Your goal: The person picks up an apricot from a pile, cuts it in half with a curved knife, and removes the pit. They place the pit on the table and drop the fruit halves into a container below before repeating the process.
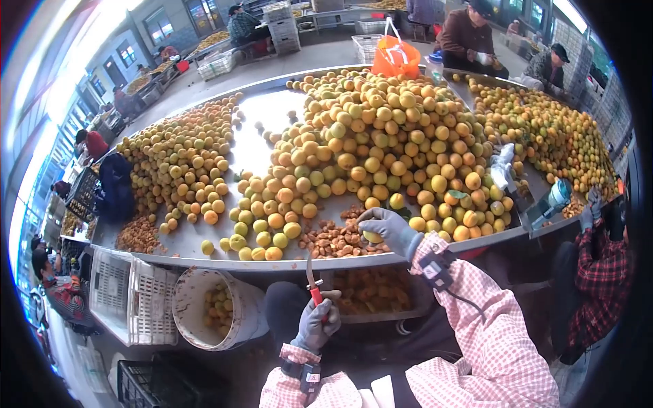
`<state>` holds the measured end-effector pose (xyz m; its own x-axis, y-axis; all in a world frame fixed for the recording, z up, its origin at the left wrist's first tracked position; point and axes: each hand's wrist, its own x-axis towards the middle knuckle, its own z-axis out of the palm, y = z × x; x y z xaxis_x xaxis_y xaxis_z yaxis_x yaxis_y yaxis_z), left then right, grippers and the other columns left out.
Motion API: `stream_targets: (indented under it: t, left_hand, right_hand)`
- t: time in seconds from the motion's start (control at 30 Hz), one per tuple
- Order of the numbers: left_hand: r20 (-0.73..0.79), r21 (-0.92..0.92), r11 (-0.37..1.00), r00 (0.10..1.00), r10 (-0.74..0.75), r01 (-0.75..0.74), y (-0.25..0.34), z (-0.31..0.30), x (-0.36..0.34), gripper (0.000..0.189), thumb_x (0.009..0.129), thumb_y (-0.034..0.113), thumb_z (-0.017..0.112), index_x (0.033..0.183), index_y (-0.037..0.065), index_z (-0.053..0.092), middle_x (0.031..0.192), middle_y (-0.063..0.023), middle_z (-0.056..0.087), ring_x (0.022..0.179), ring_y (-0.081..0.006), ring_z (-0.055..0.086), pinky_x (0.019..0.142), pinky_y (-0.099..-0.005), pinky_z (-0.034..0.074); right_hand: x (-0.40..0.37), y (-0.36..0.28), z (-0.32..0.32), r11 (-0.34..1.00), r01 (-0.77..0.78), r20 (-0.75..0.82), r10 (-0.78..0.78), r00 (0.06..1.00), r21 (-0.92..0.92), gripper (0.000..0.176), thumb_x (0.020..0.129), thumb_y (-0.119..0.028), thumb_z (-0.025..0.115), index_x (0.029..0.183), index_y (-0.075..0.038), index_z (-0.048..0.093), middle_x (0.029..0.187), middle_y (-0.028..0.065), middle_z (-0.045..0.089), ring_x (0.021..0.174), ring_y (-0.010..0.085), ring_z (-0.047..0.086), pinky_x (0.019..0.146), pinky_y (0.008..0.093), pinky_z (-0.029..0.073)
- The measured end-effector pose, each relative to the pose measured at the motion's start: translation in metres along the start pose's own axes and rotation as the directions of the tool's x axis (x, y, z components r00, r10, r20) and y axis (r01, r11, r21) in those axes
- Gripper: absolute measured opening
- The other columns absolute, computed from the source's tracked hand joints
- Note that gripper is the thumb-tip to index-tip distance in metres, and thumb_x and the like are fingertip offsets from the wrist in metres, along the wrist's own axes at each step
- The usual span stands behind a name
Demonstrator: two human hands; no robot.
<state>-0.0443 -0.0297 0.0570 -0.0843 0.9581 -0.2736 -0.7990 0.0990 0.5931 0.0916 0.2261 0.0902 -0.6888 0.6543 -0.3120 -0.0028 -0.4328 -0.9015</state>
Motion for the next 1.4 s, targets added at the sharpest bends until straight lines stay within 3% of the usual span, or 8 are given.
stream_targets:
  t: [0.2,0.3,0.63,0.93,1.03,1.07,1.23,1.4]
  left_hand:
    - [-0.113,0.061,0.998,0.993,0.025,-0.018,0.007,-0.013,0.002,0.034,0.095,0.025,0.057,0.12,0.002,0.054,0.061,-0.0017,0.05,0.043,-0.0072,0.04,0.041,-0.0204,0.032]
    - [-0.156,0.039,0.999,0.988,0.017,-0.011,0.014,-0.019,0.0,0.034,0.095,0.025,0.056,0.119,0.001,0.055,0.062,-0.0025,0.05,0.044,-0.0074,0.04,0.041,-0.0201,0.032]
    - [-0.214,0.054,0.996,0.975,-0.063,0.076,0.028,-0.03,0.002,0.038,0.096,0.028,0.055,0.124,0.002,0.054,0.069,-0.0026,0.054,0.05,-0.0066,0.043,0.045,-0.0192,0.035]
    - [-0.186,0.101,0.991,0.981,-0.063,0.083,0.026,-0.027,0.002,0.042,0.095,0.031,0.056,0.123,-0.001,0.053,0.067,-0.0035,0.055,0.049,-0.006,0.044,0.045,-0.0184,0.035]
    - [-0.164,0.065,0.996,0.985,-0.052,0.063,0.021,-0.029,0.0,0.04,0.096,0.028,0.054,0.124,-0.001,0.052,0.067,-0.0032,0.055,0.05,-0.0052,0.044,0.045,-0.0181,0.036]
    - [-0.168,0.065,0.996,0.985,-0.051,0.063,0.021,-0.029,-0.001,0.04,0.096,0.028,0.054,0.124,-0.001,0.052,0.067,-0.0032,0.055,0.05,-0.0052,0.044,0.045,-0.0181,0.036]
    - [-0.154,0.049,0.994,0.984,-0.089,0.098,0.022,-0.027,0.0,0.039,0.096,0.026,0.054,0.125,-0.001,0.051,0.069,-0.0027,0.054,0.052,-0.0048,0.044,0.045,-0.0179,0.035]
    - [-0.17,0.013,0.997,0.982,-0.079,0.083,0.021,-0.029,-0.005,0.039,0.096,0.026,0.056,0.125,0.002,0.052,0.07,-0.0005,0.053,0.052,-0.0038,0.043,0.045,-0.0175,0.033]
  right_hand:
    - [0.088,-0.027,0.038,0.348,0.086,-0.017,-0.283,0.959,-0.934,0.038,0.075,-0.02,0.066,0.113,-0.015,0.063,0.106,0.0099,0.066,0.097,0.0272,0.064,0.086,0.0372,0.05]
    - [0.137,-0.029,0.049,-0.015,0.184,0.177,-0.357,0.917,-0.983,0.047,0.074,-0.017,0.068,0.12,-0.02,0.057,0.141,0.0093,0.042,0.112,0.027,0.056,0.089,0.0392,0.049]
    - [0.177,-0.035,0.059,-0.583,0.275,0.382,-0.066,0.922,-0.764,0.023,0.086,-0.016,0.055,0.108,-0.022,0.059,0.122,0.0113,0.049,0.099,0.0283,0.06,0.076,0.0394,0.052]
    - [0.159,-0.029,0.051,-0.519,0.257,0.421,-0.225,0.879,-0.815,0.018,0.079,-0.014,0.065,0.095,-0.022,0.066,0.116,0.0135,0.051,0.093,0.028,0.06,0.076,0.0385,0.052]
    - [0.14,-0.013,0.036,0.406,0.552,0.383,-0.428,0.819,-0.728,0.044,0.072,-0.01,0.079,0.113,-0.015,0.065,0.123,0.0081,0.052,0.098,0.0255,0.061,0.09,0.0366,0.05]
    - [0.124,-0.016,0.055,0.931,0.143,0.244,-0.061,0.968,-0.336,0.042,0.072,-0.009,0.079,0.112,-0.01,0.065,0.127,0.0087,0.05,0.111,0.0214,0.054,0.093,0.0347,0.049]
    - [0.108,0.006,0.12,0.549,0.567,0.486,-0.303,0.82,-0.614,0.05,0.068,-0.01,0.083,0.114,-0.016,0.064,0.126,0.0094,0.048,0.116,0.0264,0.051,0.1,0.0338,0.043]
    - [0.141,0.032,0.174,0.248,0.53,0.468,-0.268,0.842,-0.811,0.047,0.068,-0.016,0.079,0.112,-0.024,0.063,0.13,0.0138,0.046,0.119,0.0336,0.048,0.1,0.039,0.042]
